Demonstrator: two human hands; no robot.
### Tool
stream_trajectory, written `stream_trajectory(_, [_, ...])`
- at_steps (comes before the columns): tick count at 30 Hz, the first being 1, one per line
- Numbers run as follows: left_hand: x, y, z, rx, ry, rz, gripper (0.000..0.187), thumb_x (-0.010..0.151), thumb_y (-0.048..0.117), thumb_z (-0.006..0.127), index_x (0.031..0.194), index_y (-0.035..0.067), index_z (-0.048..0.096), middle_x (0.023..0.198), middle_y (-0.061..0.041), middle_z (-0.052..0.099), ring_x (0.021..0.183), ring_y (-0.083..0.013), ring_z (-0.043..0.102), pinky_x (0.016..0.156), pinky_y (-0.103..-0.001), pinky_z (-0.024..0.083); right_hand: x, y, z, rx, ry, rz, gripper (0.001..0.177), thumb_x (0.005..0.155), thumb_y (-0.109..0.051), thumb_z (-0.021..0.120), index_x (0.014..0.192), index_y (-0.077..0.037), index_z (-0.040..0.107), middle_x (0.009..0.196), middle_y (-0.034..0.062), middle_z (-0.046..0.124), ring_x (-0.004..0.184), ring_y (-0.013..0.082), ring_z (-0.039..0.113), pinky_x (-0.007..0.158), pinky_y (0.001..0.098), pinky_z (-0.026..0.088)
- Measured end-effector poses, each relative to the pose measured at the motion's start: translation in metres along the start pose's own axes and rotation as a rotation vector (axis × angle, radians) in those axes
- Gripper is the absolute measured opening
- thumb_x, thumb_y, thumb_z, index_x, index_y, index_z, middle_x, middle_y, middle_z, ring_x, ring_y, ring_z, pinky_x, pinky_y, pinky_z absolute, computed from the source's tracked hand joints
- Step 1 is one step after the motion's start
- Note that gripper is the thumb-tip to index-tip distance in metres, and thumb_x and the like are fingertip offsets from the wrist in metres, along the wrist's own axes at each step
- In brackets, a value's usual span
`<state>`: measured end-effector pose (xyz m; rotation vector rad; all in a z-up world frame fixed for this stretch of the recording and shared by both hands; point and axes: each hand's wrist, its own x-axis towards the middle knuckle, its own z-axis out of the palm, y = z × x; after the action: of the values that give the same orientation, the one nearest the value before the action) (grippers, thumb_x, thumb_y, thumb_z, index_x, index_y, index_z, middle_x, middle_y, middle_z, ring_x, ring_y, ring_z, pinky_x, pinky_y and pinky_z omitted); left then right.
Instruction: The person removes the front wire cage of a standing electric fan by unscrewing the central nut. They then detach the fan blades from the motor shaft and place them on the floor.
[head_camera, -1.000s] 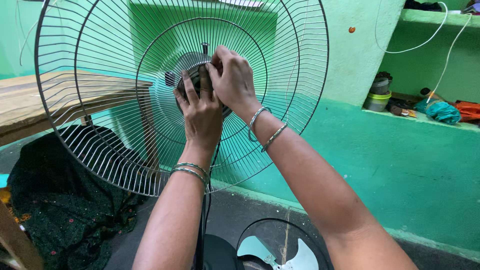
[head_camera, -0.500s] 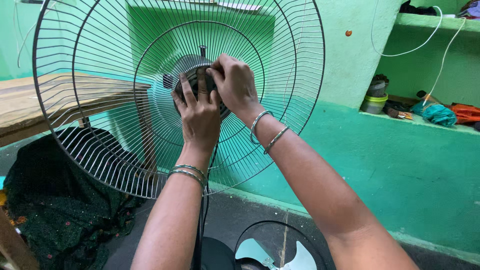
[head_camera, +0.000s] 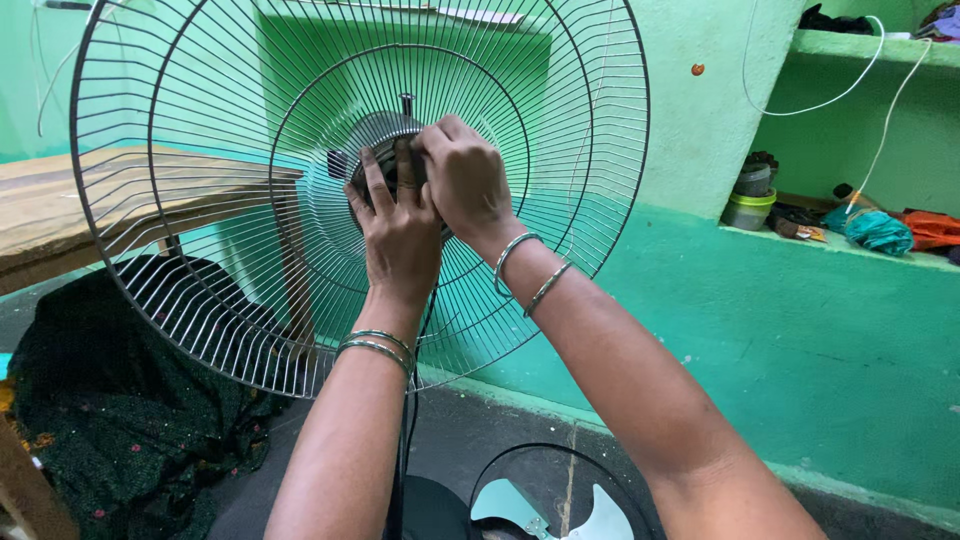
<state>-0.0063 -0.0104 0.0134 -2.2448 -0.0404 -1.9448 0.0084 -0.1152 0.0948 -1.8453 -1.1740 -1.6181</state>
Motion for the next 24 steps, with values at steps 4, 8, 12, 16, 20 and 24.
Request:
stream_trajectory(4, [0.000,-0.001,0.002,-0.095,-0.004,-0.010,0.053,0.091,0.032,0.075,0.132,-0.001,0.065,0.159,-0.018,0.048,0.144,-0.0560,0.035,0.108,-0.078,0.038,0.002,0.000,0.002,0.027,-0.100,0.068,0.009,0.094,-0.002,0.062,0.094,-0.003,0.071,0.102,0.0112,0.070,0.081,0.0294,0.072,0.073,0.0401,0.060])
stream_trajectory(8, [0.000,0.001,0.003,-0.042,0.051,-0.007,0.058,0.094,0.027,0.074,0.144,-0.001,0.062,0.160,-0.018,0.046,0.146,-0.0546,0.035,0.108,-0.076,0.039,-0.003,-0.003,-0.001,0.131,-0.051,0.064,0.008,0.094,-0.004,0.065,0.098,-0.002,0.071,0.104,0.0133,0.069,0.085,0.0301,0.073,0.076,0.0394,0.060])
stream_trajectory(12, [-0.001,-0.002,0.004,-0.009,0.066,0.003,0.058,0.095,0.024,0.072,0.147,0.000,0.062,0.162,-0.017,0.044,0.145,-0.0540,0.034,0.108,-0.075,0.039,-0.003,-0.008,0.002,0.158,0.045,0.102,0.012,0.092,-0.004,0.068,0.103,0.001,0.069,0.102,0.0141,0.070,0.087,0.0304,0.073,0.077,0.0388,0.059])
stream_trajectory(16, [-0.001,-0.001,0.004,-0.079,0.018,-0.007,0.038,0.099,0.023,0.067,0.131,0.004,0.067,0.163,-0.016,0.043,0.145,-0.0562,0.034,0.107,-0.078,0.038,-0.004,-0.005,0.002,0.283,0.067,0.283,0.012,0.087,-0.003,0.069,0.099,0.001,0.069,0.099,0.0148,0.069,0.082,0.0249,0.075,0.075,0.0321,0.063])
stream_trajectory(20, [-0.001,0.000,0.003,-0.082,0.032,-0.017,0.029,0.100,0.014,0.064,0.127,0.005,0.069,0.163,-0.018,0.042,0.146,-0.0567,0.033,0.110,-0.077,0.036,-0.007,-0.001,-0.002,0.335,0.030,0.342,0.011,0.092,-0.007,0.072,0.101,0.000,0.069,0.095,0.0128,0.074,0.081,0.0217,0.078,0.075,0.0308,0.063])
stream_trajectory(24, [-0.001,0.000,0.001,-0.097,0.041,-0.014,0.030,0.097,0.011,0.064,0.126,0.004,0.069,0.162,-0.019,0.044,0.147,-0.0561,0.032,0.110,-0.078,0.034,-0.009,0.000,-0.001,0.338,0.040,0.266,0.011,0.094,-0.006,0.071,0.103,0.000,0.070,0.094,0.0132,0.076,0.083,0.0216,0.077,0.075,0.0311,0.062])
